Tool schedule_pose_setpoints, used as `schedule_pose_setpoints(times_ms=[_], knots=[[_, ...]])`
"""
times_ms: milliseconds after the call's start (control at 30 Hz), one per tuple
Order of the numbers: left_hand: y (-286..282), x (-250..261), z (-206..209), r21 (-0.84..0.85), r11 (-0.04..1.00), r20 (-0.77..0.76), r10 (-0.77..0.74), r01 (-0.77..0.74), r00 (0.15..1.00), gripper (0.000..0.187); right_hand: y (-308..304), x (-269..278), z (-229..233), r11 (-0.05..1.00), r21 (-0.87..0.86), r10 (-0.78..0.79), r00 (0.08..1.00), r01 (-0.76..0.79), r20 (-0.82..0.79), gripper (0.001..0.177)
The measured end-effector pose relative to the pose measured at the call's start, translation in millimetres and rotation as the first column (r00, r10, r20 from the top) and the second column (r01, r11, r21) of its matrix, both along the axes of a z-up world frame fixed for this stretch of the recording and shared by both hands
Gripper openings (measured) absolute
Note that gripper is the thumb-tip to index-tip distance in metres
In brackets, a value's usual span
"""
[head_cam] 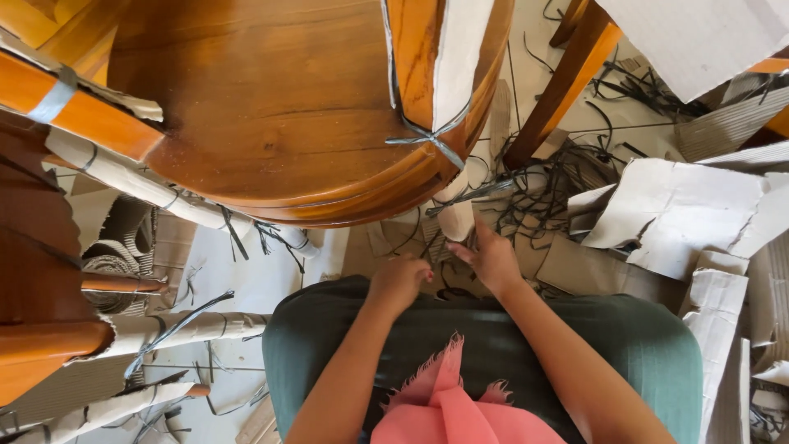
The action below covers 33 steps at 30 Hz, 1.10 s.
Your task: Wrapping a wooden chair leg with protective cardboard and securing it with plastic ties
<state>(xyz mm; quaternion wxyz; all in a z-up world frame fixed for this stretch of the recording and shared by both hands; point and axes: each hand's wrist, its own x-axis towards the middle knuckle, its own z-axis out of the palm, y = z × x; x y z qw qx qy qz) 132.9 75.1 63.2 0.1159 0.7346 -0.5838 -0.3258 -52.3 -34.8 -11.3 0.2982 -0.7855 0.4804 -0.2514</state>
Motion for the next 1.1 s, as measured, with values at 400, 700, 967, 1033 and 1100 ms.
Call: schedule_pose_setpoints(times_ms=[400, 700, 967, 1033, 1100], knots=[[-4.8, 13.0, 48.4, -0.427, 0.891, 0.03, -0.158, 0.156, 0.987, 0.012, 6.5, 18.0, -32.8, 0.933, -0.305, -0.201, 0.98, 0.191, -0.001, 0.075], [-35.0, -31.5, -6.5, -0.646, 0.763, -0.268, -0.227, 0.0, 0.936, 0.016, 0.2, -8.1, -9.3, 0.999, -0.045, -0.002, 0.965, -0.01, -0.264, 0.067], [-36.0, -32.8, -12.0, -0.692, 0.717, -0.335, -0.214, -0.085, 0.918, 0.018, 17.2, -39.1, 28.1, 0.971, -0.22, 0.036, 0.97, -0.091, -0.242, 0.013], [-35.9, -34.7, -15.1, -0.724, 0.687, -0.289, -0.221, -0.061, 0.931, 0.018, 26.4, -36.1, 38.4, 0.958, -0.258, 0.056, 0.966, -0.124, -0.254, 0.018], [-33.8, -39.9, -4.4, -0.766, 0.641, -0.235, -0.2, -0.054, 0.951, 0.012, 36.6, -31.2, 43.9, 0.923, -0.327, 0.12, 0.959, -0.203, -0.257, 0.014]])
